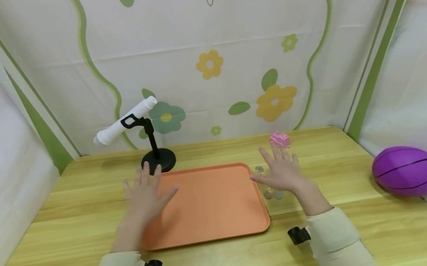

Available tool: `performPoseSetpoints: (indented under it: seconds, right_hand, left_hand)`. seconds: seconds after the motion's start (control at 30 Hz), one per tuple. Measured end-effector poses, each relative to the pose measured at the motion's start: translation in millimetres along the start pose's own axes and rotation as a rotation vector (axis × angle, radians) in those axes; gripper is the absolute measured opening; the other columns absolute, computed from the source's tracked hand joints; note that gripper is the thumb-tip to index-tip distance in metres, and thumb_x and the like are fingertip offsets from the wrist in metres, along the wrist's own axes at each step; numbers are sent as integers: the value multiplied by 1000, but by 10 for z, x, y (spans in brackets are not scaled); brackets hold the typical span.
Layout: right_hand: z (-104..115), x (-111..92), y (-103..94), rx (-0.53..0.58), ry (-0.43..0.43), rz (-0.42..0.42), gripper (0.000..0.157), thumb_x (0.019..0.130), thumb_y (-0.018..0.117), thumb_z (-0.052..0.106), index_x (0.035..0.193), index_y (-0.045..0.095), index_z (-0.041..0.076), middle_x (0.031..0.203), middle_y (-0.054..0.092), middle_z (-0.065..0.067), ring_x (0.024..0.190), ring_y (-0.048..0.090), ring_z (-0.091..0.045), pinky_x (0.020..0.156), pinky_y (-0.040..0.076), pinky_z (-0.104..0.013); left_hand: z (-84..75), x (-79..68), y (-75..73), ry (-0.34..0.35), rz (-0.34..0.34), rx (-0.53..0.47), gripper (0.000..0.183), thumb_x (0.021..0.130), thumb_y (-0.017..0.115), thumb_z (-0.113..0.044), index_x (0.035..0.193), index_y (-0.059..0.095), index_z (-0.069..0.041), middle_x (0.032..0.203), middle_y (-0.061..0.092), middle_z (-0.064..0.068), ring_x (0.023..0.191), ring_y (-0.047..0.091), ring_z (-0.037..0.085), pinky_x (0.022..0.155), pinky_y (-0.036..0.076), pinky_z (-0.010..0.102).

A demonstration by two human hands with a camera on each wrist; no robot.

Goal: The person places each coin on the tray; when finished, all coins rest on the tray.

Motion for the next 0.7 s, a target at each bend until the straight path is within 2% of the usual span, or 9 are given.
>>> performPoseSetpoints:
  seconds: [0.23,0.37,0.47,0.57,0.7]
  right_hand:
    - [-388,-38,-45,98,-9,-32,88,78,48,58,140,9,10,139,-1,-24,123,-4,-44,88,0,-65]
    - [-554,-67,-15,186,-11,-67,85,78,49,56,140,13,9,137,9,-27,121,4,-47,87,1,-66]
    - [-696,-81,52,262,18,-72,85,79,49,55,138,16,4,136,15,-28,121,11,-46,88,5,-65]
    - [-869,-88,163,351,76,-42,86,79,50,54,138,15,2,136,17,-27,121,15,-45,92,11,-60]
    - [-1078,-111,301,447,140,0,83,82,51,48,138,12,2,137,15,-26,120,17,-45,92,16,-58]
  left_hand:
    - [454,-139,-49,-46,-46,-144,78,83,40,-56,138,20,-6,139,9,25,126,0,39,87,-7,64]
    - [663,-229,-4,-77,-44,-251,73,85,41,-51,138,20,-6,138,10,26,124,3,42,86,-4,66]
    - [777,-264,52,-100,-35,-315,70,87,41,-48,138,20,-4,136,12,29,122,7,46,86,-1,66]
    - [850,-275,122,-106,-22,-382,68,88,39,-45,137,21,-1,134,15,32,119,11,49,86,2,66]
    - [939,-305,268,-127,18,-522,68,88,41,-43,137,19,0,135,15,29,121,13,47,90,10,62]
Point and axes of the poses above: each hand's wrist, its own x-axis towards the middle knuckle, its own y-axis out of the palm, z = x × y, the point moved 7 cm from there along x, towards the middle knuckle
